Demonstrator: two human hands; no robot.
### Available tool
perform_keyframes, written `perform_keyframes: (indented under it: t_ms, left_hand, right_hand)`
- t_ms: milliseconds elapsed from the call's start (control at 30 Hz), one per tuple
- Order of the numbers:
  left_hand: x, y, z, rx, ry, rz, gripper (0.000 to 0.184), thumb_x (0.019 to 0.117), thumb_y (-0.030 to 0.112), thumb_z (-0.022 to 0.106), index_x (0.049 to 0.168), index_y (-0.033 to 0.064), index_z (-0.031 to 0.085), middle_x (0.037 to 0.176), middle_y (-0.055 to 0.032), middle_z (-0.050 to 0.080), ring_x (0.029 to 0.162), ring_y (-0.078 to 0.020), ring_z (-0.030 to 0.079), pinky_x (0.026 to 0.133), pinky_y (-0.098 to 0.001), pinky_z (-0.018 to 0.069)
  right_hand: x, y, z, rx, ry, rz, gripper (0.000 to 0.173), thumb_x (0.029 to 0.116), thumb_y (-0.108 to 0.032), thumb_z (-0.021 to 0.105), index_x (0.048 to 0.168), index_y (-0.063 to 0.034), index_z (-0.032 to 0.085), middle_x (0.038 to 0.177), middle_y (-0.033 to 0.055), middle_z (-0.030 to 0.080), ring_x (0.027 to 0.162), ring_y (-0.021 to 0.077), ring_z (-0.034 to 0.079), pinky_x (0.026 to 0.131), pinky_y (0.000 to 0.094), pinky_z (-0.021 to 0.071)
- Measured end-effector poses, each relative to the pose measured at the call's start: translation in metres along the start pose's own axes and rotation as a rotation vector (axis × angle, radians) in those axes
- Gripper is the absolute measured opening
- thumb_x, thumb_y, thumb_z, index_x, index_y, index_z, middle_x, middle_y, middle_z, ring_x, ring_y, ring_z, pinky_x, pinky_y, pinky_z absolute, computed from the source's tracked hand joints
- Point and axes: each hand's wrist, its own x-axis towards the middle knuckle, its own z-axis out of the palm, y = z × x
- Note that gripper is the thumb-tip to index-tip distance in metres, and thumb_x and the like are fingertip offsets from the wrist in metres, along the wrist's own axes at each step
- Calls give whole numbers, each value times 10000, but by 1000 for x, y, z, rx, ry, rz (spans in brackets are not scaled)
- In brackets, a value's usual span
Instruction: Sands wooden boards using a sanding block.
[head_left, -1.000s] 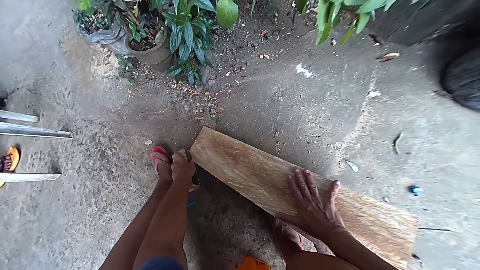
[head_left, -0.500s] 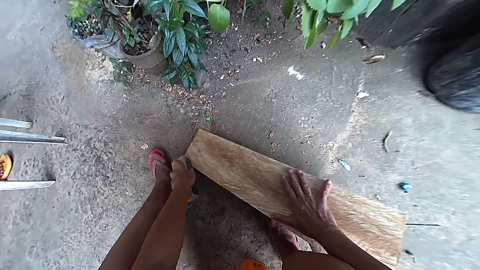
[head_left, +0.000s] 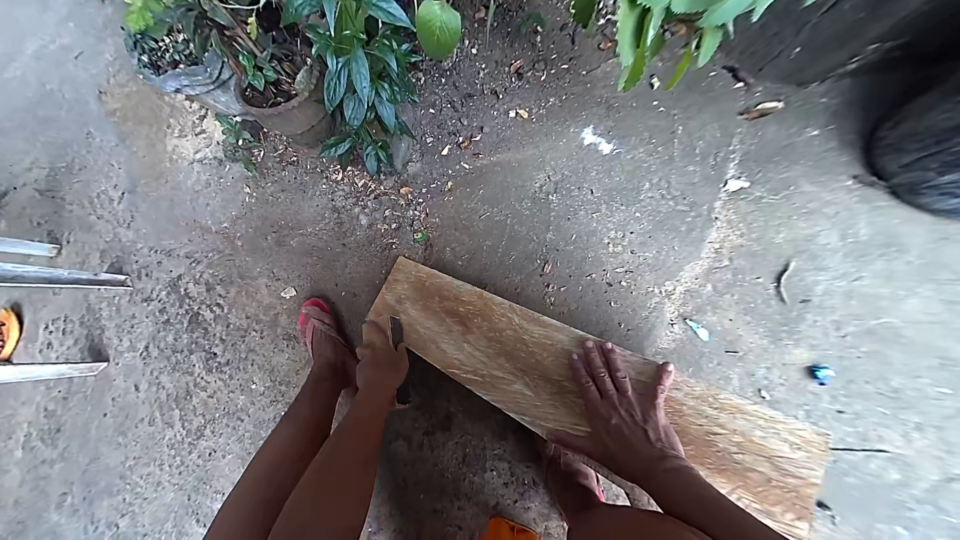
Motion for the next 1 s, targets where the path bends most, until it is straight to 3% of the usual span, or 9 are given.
perform_keyframes:
  t_ms: [167, 367, 500, 567, 733, 900, 1000]
  left_hand:
    - [64, 4, -21, -129, 25, -97, 829, 1012, 419, 592, 1636, 102, 147, 1490, -349, 447, 1305, -478, 557, 1034, -581, 495]
    - [16, -1, -11, 1, -18, -32, 887, 1021, 433, 590, 1656, 113, 59, 1473, -351, 455, 1224, -483, 615, 984, -561, 535]
    - [65, 5, -28, -102, -7, -63, 789, 1019, 424, 587, 1617, 91, 193, 1470, -343, 474, 1313, -476, 551, 1048, -582, 484]
    - [81, 9, -26, -126, 21, -82, 821, 1014, 431, 591, 1632, 108, 157, 1475, -343, 466, 1319, -462, 550, 1046, -563, 491]
    - [28, 3, -16, 10, -43, 5, 864, 1029, 431, 580, 1644, 101, 71, 1481, -341, 454, 1222, -461, 626, 987, -551, 537]
    - [69, 10, -29, -84, 8, -39, 787, 1024, 418, 586, 1624, 107, 183, 1462, -359, 469, 1281, -495, 569, 1019, -600, 500]
    - [71, 13, -18, -116, 46, -92, 833, 1007, 421, 604, 1639, 131, 144, 1468, -355, 459, 1273, -484, 577, 1002, -583, 516]
  right_hand:
    - [-1, -1, 0, -5, -26, 8, 1386, 625, -1024, 425, 1601, -44, 344, 1675, 193, 280, 1551, 421, 241, 1070, 872, 75]
    - [0, 1, 2, -16, 30, -3, 1371, 625, -1025, 407, 1587, -47, 378, 1658, 183, 329, 1533, 416, 296, 1055, 875, 115]
    - [-1, 2, 1, -10, 11, -5, 1382, 627, -1028, 397, 1592, -39, 363, 1660, 192, 319, 1538, 424, 278, 1056, 878, 98]
    - [0, 3, 0, -21, 6, 2, 1379, 632, -1030, 385, 1594, -42, 360, 1661, 193, 316, 1540, 421, 275, 1059, 875, 101]
    - [-1, 1, 1, -12, 26, -10, 1373, 633, -1024, 393, 1578, -27, 387, 1650, 199, 337, 1524, 433, 305, 1049, 881, 109]
    - [0, 2, 2, -15, 35, -18, 1384, 625, -1033, 379, 1574, -25, 392, 1646, 206, 339, 1526, 437, 298, 1051, 884, 103]
    - [-1, 2, 2, -21, 41, -11, 1390, 608, -1034, 399, 1573, -34, 399, 1646, 198, 345, 1524, 432, 307, 1052, 882, 113]
